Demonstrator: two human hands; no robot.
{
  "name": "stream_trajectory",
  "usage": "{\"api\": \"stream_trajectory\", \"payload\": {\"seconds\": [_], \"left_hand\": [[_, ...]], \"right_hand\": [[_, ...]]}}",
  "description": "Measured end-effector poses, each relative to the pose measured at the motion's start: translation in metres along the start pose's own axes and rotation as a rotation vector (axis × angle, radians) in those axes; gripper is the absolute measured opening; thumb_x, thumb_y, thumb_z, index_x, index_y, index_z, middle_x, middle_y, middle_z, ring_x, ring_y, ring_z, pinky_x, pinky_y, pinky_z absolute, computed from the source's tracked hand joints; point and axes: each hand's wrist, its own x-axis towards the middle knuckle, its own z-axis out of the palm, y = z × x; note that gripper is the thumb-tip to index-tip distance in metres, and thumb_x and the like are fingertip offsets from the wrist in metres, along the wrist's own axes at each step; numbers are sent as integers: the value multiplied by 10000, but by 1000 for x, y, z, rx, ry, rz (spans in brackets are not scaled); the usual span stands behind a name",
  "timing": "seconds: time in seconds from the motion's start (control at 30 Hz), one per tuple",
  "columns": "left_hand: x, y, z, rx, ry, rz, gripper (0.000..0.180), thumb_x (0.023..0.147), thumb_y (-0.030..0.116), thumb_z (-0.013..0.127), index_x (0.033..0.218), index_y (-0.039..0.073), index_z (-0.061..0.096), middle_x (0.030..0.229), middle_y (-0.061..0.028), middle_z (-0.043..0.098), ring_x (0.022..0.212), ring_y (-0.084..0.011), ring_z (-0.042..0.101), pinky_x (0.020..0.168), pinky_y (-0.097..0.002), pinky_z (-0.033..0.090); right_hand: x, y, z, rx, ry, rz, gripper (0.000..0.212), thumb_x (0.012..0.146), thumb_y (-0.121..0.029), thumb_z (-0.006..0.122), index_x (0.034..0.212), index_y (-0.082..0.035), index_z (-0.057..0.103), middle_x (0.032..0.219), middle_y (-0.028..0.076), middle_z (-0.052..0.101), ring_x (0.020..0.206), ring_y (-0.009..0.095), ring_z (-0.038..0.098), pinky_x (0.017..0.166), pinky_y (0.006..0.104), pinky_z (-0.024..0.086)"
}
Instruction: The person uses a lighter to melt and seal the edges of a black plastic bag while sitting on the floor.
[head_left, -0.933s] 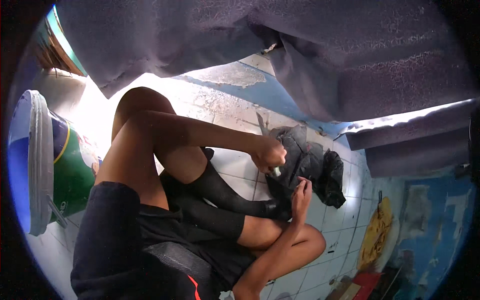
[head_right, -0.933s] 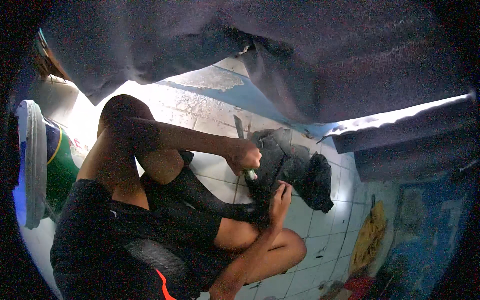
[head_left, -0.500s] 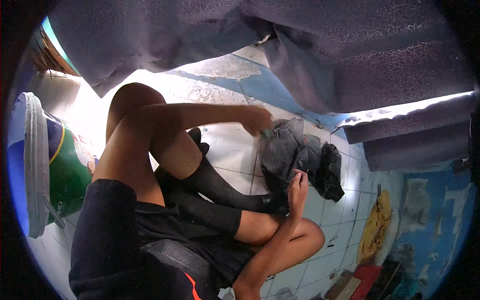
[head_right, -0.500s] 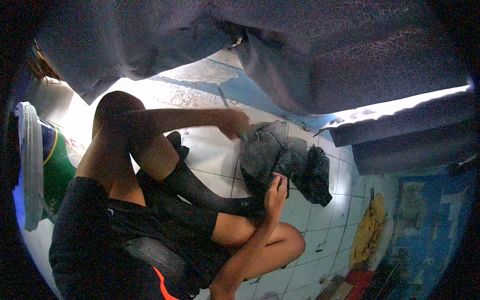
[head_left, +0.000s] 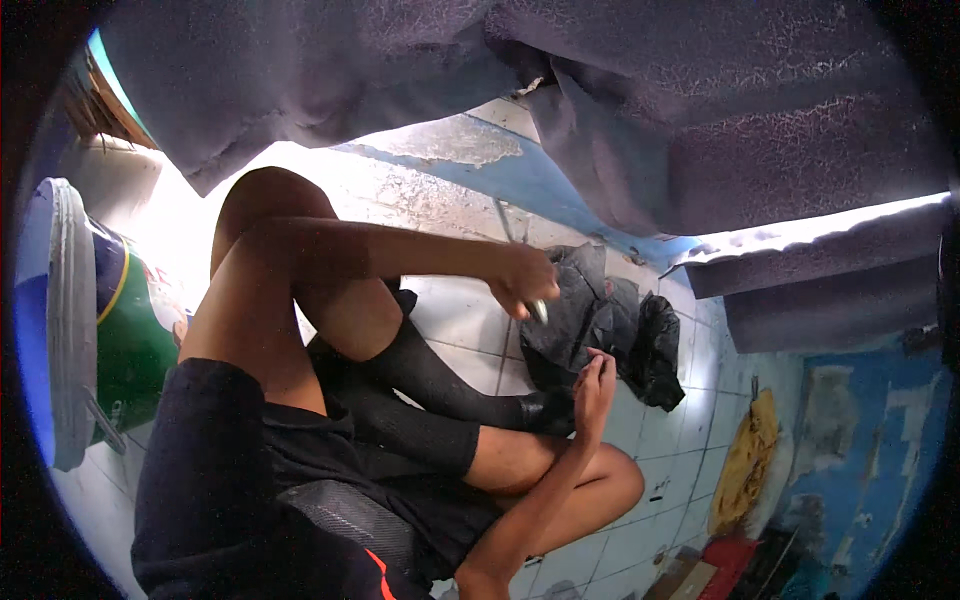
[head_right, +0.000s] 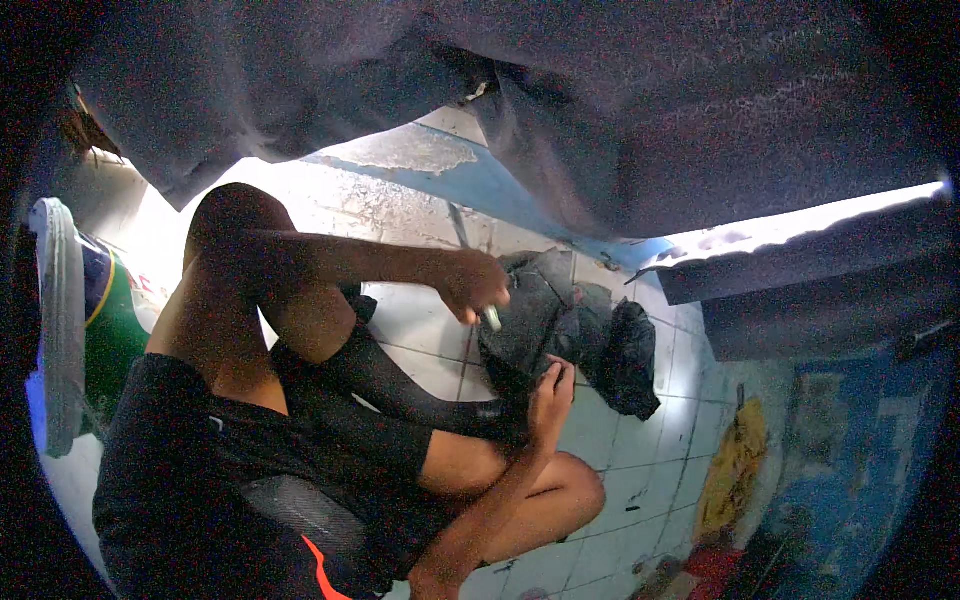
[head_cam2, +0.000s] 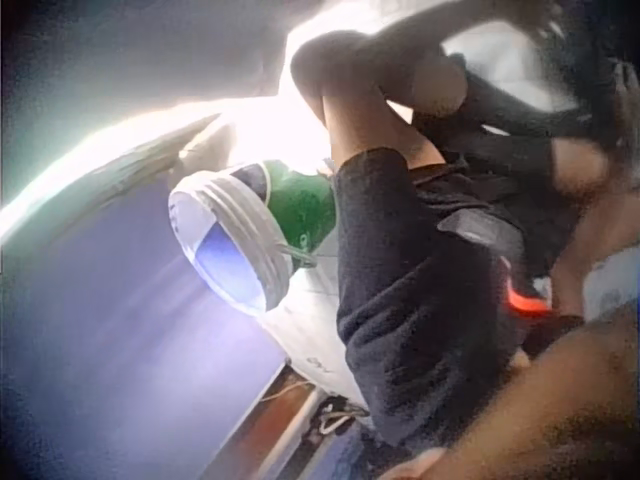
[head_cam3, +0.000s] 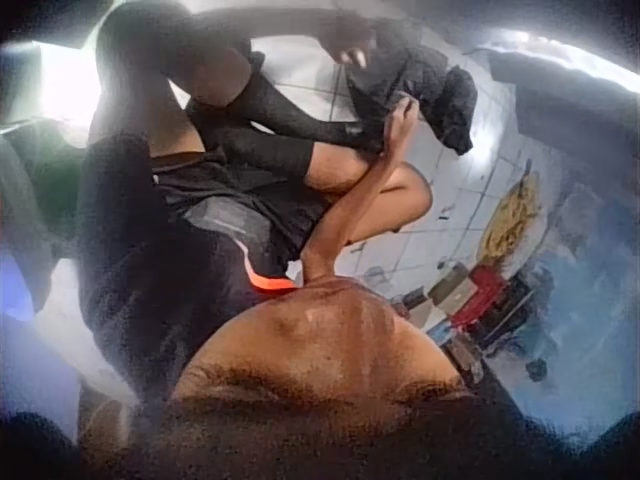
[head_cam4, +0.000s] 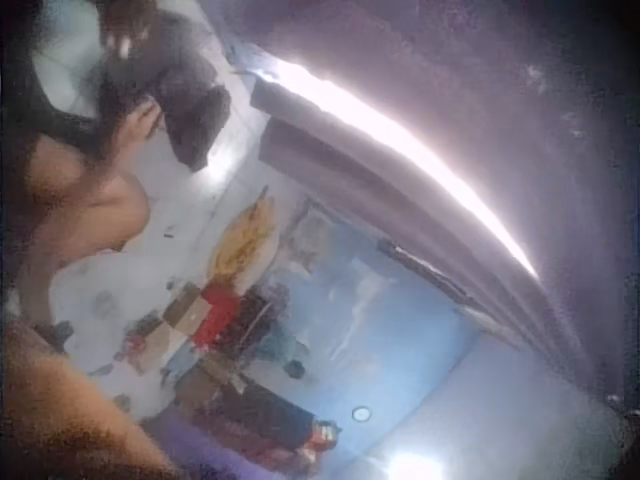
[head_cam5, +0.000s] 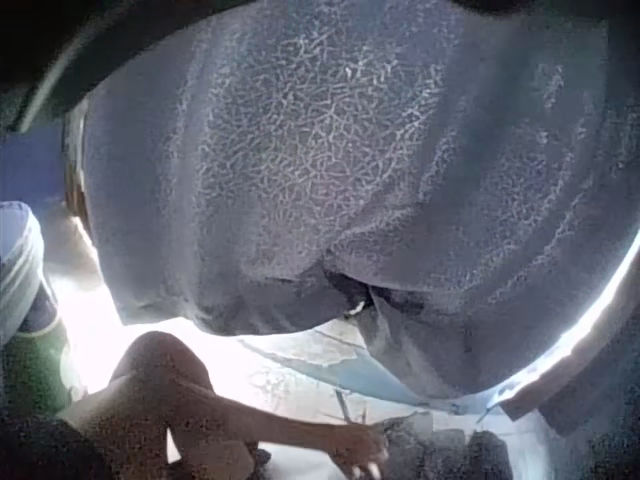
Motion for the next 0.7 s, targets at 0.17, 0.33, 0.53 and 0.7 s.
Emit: {"api": "stream_trajectory", "payload": {"seconds": [0.17, 0.33, 0.53, 0.7], "left_hand": [[-13, -46, 20, 31, 207, 108, 313, 592, 268, 708, 821, 66, 636, 788, -172, 635, 761, -353, 639, 669, -475, 512], [2, 8, 6, 35, 110, 34, 321, 591, 286, 704, 802, 58, 622, 746, -163, 622, 773, -363, 639, 679, -475, 516], [-19, -45, 0, 145, -142, -107, 256, 604, 229, 699, 775, 46, 644, 733, -171, 640, 758, -355, 651, 673, -467, 520], [-7, -23, 12, 28, 92, 56, 245, 607, 226, 697, 764, 49, 634, 752, -177, 635, 778, -362, 648, 691, -472, 526]], "right_hand": [[10, 21, 6, -84, 27, -155, 279, 1013, -281, 408, 1072, -35, 527, 639, -52, 411, 494, 31, 375, 440, 210, 331], [3, 10, 1, 29, -4, 2, 272, 1012, -280, 408, 1080, -46, 530, 669, -29, 430, 513, 38, 387, 464, 206, 349], [5, 19, 8, -39, 3, -111, 290, 1013, -278, 402, 1072, -28, 535, 647, -36, 424, 485, 38, 371, 452, 211, 342], [11, 13, 5, -103, 37, -88, 291, 1014, -275, 398, 1080, -25, 533, 648, -35, 420, 490, 38, 373, 447, 212, 335]]}}
